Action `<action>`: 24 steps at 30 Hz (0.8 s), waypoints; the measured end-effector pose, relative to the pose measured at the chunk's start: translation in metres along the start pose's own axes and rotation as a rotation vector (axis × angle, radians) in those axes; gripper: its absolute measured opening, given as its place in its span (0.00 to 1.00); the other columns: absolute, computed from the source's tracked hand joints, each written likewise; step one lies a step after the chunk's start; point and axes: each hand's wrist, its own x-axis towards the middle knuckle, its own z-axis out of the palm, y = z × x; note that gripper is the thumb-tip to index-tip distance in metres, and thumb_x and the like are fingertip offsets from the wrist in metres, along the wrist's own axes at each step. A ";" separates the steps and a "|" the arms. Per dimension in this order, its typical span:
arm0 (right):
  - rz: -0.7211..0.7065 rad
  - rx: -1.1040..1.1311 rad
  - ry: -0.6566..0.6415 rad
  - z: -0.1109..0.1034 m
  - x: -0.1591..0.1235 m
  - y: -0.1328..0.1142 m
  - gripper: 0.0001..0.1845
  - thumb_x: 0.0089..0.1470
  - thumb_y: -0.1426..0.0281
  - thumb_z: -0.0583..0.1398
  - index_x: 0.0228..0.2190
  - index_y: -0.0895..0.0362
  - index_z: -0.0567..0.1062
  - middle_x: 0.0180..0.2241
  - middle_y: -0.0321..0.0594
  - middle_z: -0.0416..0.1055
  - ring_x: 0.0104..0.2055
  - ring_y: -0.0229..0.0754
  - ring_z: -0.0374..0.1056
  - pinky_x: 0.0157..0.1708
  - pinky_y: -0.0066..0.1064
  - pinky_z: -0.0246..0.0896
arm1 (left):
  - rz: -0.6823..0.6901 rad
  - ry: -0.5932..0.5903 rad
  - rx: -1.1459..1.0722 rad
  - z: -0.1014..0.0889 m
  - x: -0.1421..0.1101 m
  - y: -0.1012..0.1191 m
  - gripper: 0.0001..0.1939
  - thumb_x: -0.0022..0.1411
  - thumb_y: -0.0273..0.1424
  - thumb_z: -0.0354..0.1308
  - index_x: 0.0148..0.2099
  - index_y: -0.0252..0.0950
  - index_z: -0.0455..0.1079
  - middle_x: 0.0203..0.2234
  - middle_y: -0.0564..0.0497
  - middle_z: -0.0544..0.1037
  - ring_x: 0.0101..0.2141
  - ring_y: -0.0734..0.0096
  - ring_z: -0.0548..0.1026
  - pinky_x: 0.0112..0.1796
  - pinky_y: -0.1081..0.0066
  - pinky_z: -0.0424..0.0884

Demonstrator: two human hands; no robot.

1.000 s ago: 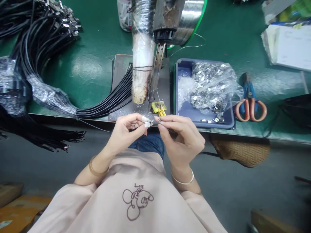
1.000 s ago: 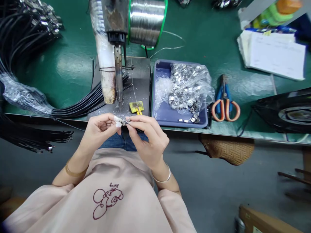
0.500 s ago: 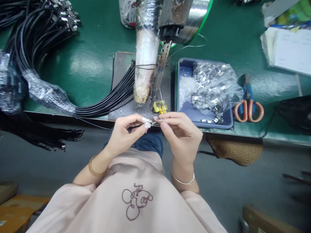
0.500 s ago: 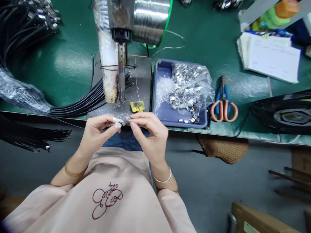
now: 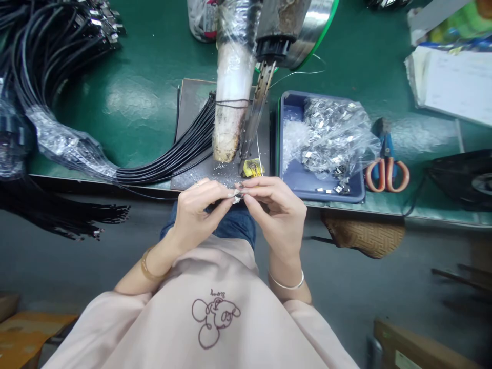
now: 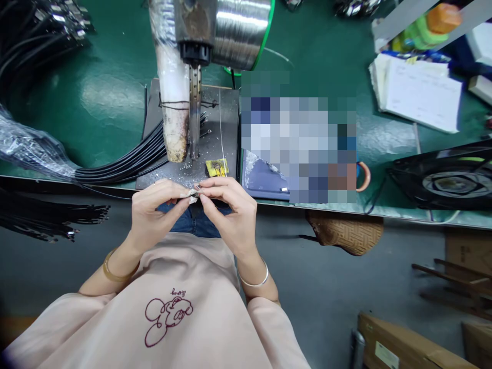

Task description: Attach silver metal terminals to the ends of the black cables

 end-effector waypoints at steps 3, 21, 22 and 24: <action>-0.114 -0.179 -0.043 -0.007 0.002 -0.003 0.08 0.60 0.78 0.64 0.35 0.52 0.80 0.41 0.38 0.82 0.43 0.41 0.80 0.45 0.35 0.80 | 0.051 -0.062 0.062 -0.001 -0.002 -0.002 0.10 0.69 0.26 0.59 0.33 0.39 0.75 0.26 0.51 0.80 0.26 0.71 0.74 0.34 0.71 0.69; -0.091 -0.045 0.173 0.021 -0.011 0.001 0.07 0.59 0.76 0.65 0.34 0.51 0.80 0.40 0.37 0.81 0.42 0.42 0.81 0.44 0.39 0.81 | -0.694 -0.131 -0.768 -0.003 0.011 0.009 0.18 0.52 0.38 0.76 0.31 0.35 0.70 0.17 0.58 0.70 0.18 0.82 0.64 0.20 0.80 0.64; -0.123 -0.076 0.193 0.022 -0.011 0.002 0.08 0.59 0.77 0.66 0.35 0.51 0.80 0.40 0.37 0.81 0.42 0.43 0.81 0.45 0.39 0.81 | -0.691 -0.127 -0.766 -0.002 0.011 0.009 0.17 0.53 0.37 0.75 0.30 0.35 0.70 0.16 0.59 0.69 0.18 0.82 0.63 0.20 0.81 0.63; -0.153 -0.095 0.207 0.023 -0.011 0.004 0.09 0.59 0.77 0.66 0.36 0.50 0.81 0.40 0.36 0.81 0.43 0.42 0.81 0.45 0.39 0.81 | -0.682 -0.124 -0.769 -0.002 0.011 0.010 0.16 0.54 0.36 0.74 0.30 0.35 0.70 0.16 0.60 0.68 0.18 0.83 0.62 0.20 0.81 0.62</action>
